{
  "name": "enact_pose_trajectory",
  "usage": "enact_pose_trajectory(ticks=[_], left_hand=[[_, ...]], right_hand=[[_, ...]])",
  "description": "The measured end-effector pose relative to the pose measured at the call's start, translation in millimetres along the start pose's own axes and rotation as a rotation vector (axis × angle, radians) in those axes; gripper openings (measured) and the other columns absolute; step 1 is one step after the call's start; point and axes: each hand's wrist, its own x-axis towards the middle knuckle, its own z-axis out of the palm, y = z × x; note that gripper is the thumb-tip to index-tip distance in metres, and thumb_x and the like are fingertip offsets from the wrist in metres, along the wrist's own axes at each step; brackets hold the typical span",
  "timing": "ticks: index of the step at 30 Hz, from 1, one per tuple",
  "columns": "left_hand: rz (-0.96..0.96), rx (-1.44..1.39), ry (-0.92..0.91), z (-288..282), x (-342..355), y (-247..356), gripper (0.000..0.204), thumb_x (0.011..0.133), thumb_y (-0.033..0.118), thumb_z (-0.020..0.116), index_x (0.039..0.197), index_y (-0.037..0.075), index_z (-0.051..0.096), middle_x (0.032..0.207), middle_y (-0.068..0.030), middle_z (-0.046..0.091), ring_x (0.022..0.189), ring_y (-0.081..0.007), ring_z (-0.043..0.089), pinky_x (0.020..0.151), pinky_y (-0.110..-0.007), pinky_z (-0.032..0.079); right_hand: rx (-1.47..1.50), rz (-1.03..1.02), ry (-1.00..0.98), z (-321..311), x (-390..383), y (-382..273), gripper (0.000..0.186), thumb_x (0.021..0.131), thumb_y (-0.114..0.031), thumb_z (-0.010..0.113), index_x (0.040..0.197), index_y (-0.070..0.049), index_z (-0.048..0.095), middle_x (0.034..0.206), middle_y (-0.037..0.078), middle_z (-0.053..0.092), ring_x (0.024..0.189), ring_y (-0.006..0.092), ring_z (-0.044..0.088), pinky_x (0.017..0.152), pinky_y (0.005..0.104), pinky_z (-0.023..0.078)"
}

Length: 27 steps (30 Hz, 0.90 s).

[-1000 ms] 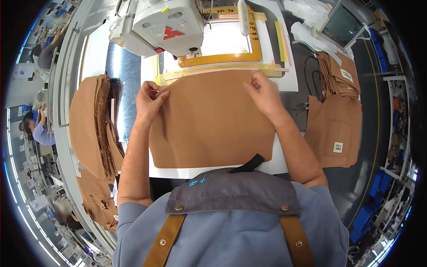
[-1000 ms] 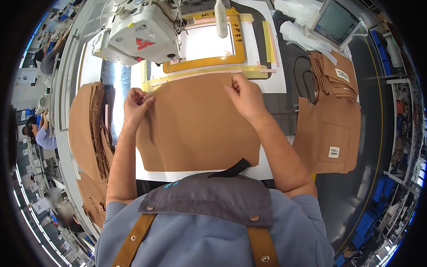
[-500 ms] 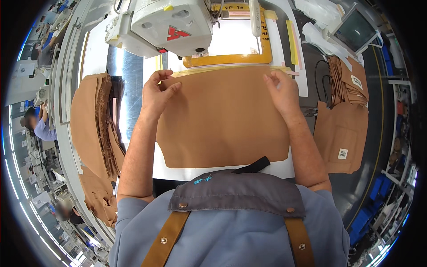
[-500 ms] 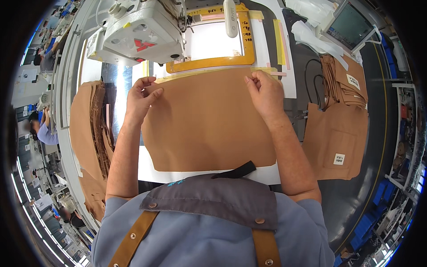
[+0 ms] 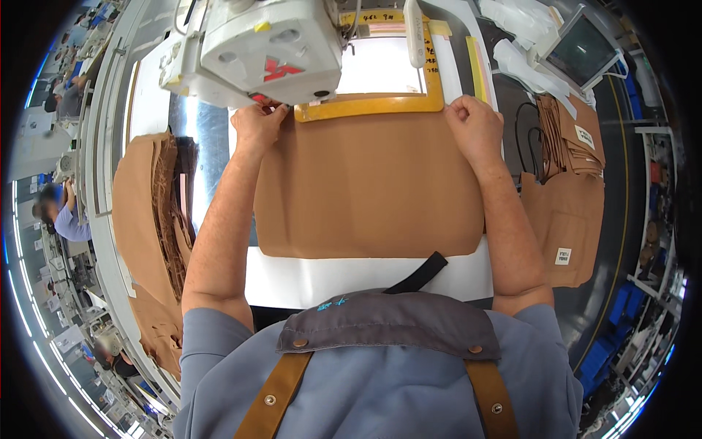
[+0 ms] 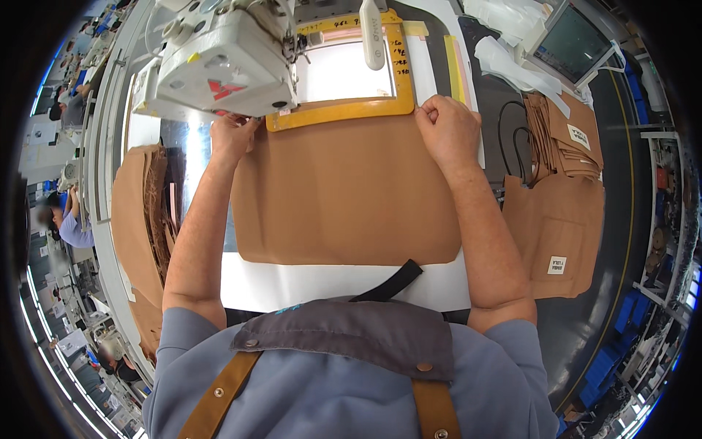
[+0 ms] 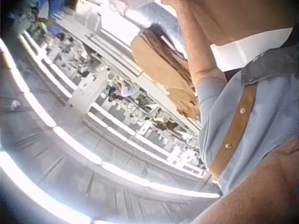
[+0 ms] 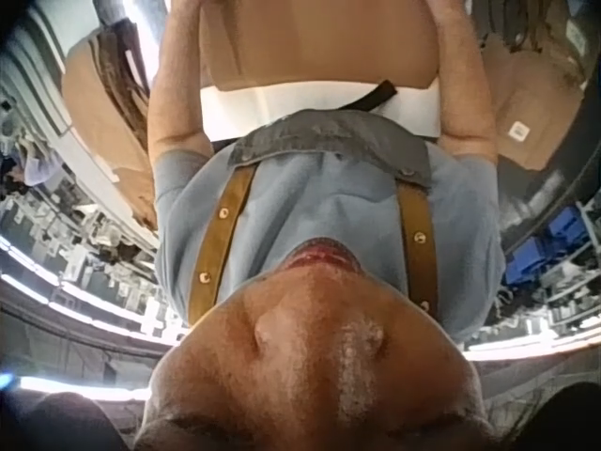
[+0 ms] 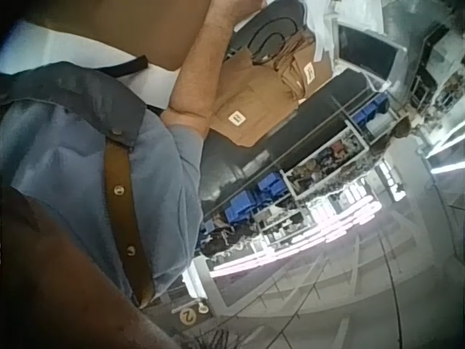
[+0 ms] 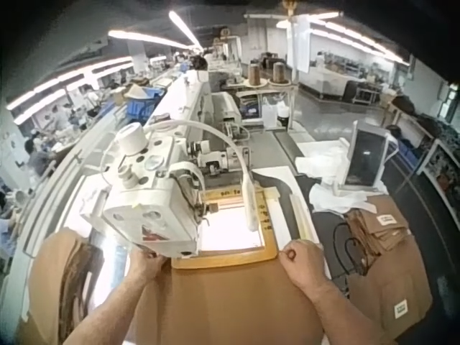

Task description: The recorder uses an industrial sewing machine to attach pockets to leather fabric panels.

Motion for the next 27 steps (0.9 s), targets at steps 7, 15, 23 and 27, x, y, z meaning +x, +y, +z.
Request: enact_pose_trajectory(ticks=[7,15,23,27], left_hand=[[0.867,0.328,0.328,22,132,-125,0.029,0.093,0.019,0.069,0.118,0.003,0.070,0.122,-0.0131,0.070,0.114,-0.0284,0.065,0.098,-0.043,0.051],[0.892,0.355,0.197,-9,153,-135,0.030,0.094,0.021,0.069,0.119,0.005,0.070,0.123,-0.0136,0.069,0.115,-0.0300,0.064,0.100,-0.044,0.050],[0.838,0.391,0.019,-50,126,-175,0.030,0.094,0.022,0.068,0.120,0.006,0.070,0.124,-0.0141,0.068,0.116,-0.0316,0.063,0.101,-0.044,0.050],[0.790,0.431,-0.011,-65,108,-168,0.031,0.094,0.023,0.067,0.120,0.007,0.070,0.125,-0.0143,0.068,0.117,-0.0323,0.063,0.101,-0.045,0.049]], right_hand=[[-0.021,0.053,-0.068,18,73,10,0.023,0.091,-0.036,0.074,0.087,-0.013,0.073,0.084,0.003,0.075,0.084,0.0255,0.072,0.085,0.0457,0.049],[-0.132,0.005,-0.040,42,178,25,0.025,0.091,-0.043,0.071,0.091,-0.018,0.076,0.091,0.005,0.078,0.092,0.0300,0.073,0.092,0.0535,0.049],[-0.158,-0.021,0.049,54,241,36,0.032,0.086,-0.041,0.074,0.091,-0.010,0.080,0.093,0.018,0.076,0.090,0.0377,0.073,0.082,0.0477,0.058],[-0.155,-0.099,0.191,64,242,33,0.027,0.089,-0.037,0.072,0.091,-0.011,0.080,0.094,0.017,0.076,0.091,0.0371,0.073,0.084,0.0481,0.057]])
